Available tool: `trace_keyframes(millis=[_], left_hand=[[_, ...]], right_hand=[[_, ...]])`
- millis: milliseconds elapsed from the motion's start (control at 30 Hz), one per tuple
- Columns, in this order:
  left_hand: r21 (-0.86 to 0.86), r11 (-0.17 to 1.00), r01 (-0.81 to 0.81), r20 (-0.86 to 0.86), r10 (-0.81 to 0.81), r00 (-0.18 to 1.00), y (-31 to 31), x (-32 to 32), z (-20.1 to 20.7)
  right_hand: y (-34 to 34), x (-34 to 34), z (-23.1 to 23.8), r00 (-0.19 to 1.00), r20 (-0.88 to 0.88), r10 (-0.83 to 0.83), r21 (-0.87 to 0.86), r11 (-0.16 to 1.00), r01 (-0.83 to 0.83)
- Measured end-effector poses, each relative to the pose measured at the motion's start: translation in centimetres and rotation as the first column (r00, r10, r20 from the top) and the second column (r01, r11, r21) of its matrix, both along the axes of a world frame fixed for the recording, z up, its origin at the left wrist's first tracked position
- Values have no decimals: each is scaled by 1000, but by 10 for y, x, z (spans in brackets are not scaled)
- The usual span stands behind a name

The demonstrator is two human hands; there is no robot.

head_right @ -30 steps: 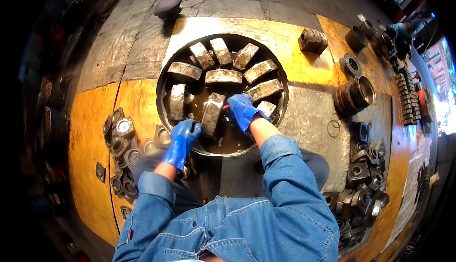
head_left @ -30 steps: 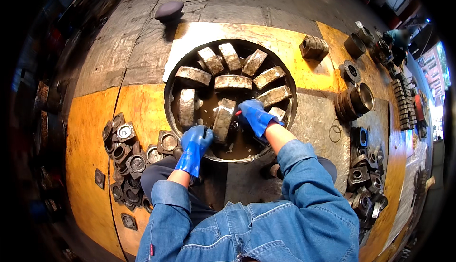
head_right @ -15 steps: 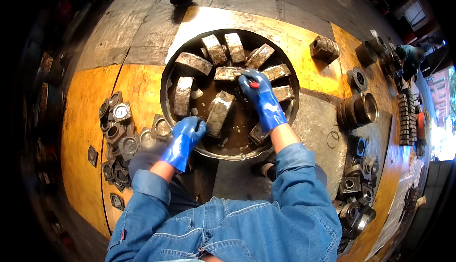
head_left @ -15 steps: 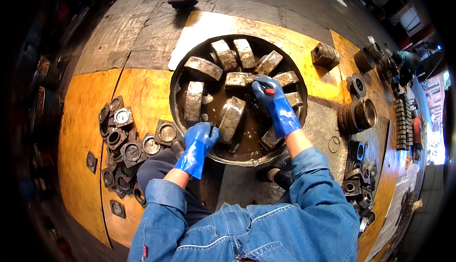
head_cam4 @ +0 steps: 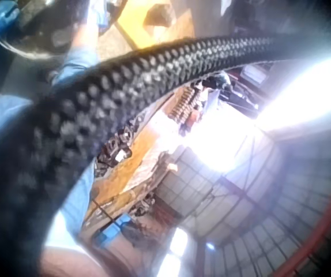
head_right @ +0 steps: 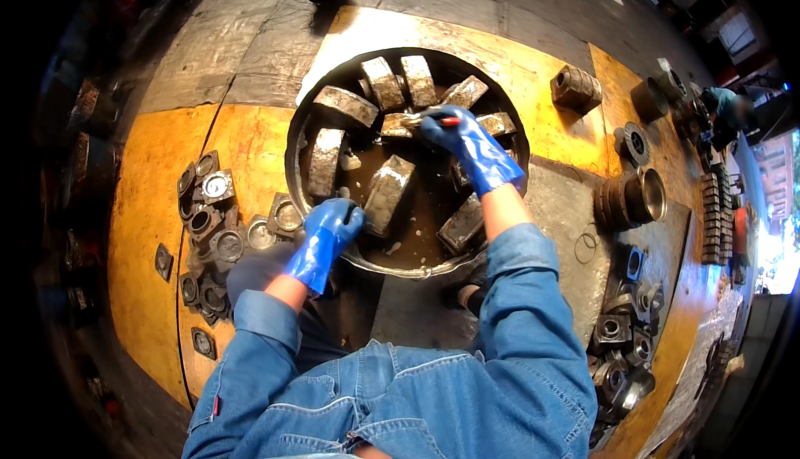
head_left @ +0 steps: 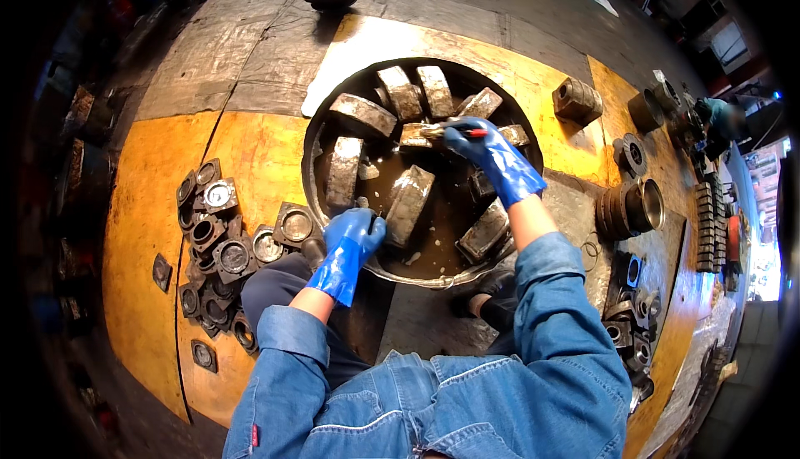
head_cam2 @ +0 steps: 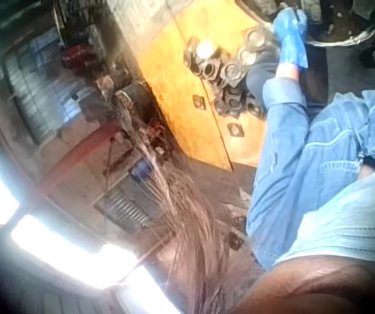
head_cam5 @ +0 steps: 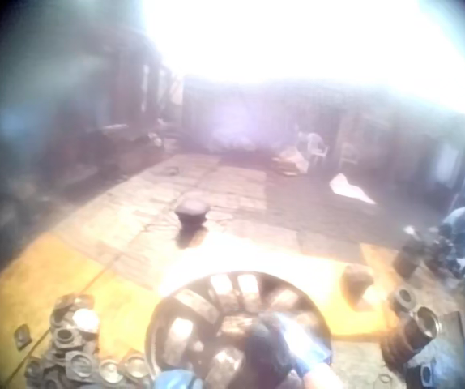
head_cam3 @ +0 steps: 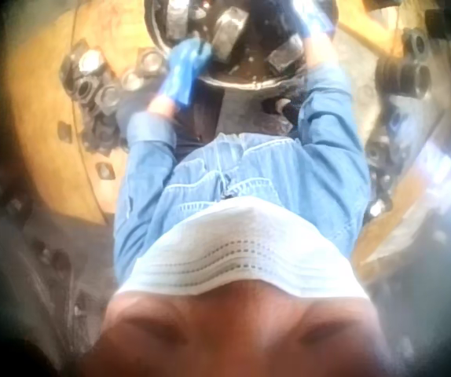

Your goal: The person sits on the floor and uses a brush to scrub liquid and residue off curved metal components arranged inside a large metal ring, handling a blue glove and several individual metal parts.

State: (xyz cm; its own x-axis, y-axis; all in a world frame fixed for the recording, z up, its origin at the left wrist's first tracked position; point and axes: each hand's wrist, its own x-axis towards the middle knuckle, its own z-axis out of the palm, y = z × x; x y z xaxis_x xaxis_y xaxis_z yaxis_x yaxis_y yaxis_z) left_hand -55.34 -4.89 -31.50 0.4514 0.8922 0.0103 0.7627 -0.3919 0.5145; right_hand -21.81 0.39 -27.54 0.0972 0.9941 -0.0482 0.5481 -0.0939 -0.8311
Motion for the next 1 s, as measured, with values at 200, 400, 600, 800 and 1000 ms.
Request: trace_keyframes(millis=[200, 400, 600, 800, 1000], left_hand=[[-17, 1000, 4, -58, -5, 998, 0, 3, -3], [-41, 999, -2, -73, -1, 997, 1, -1, -4], [-57, 998, 9, -112, -16, 994, 5, 2, -5], [-66, 998, 11, -85, -17, 996, 1, 3, 2], [-81, 997, 6, -128, -17, 992, 1, 6, 2]], right_hand=[[-59, 25, -6, 964, 254, -85, -157, 979, 127], [-58, -13, -56, 733, 632, 252, -29, 953, -303], [-38, -34, -70, 543, 651, 530, -515, 834, -198], [-59, -5, -5, 978, 204, -42, 269, 963, -14], [-23, -8, -21, 980, 191, 48, 412, 903, -124]])
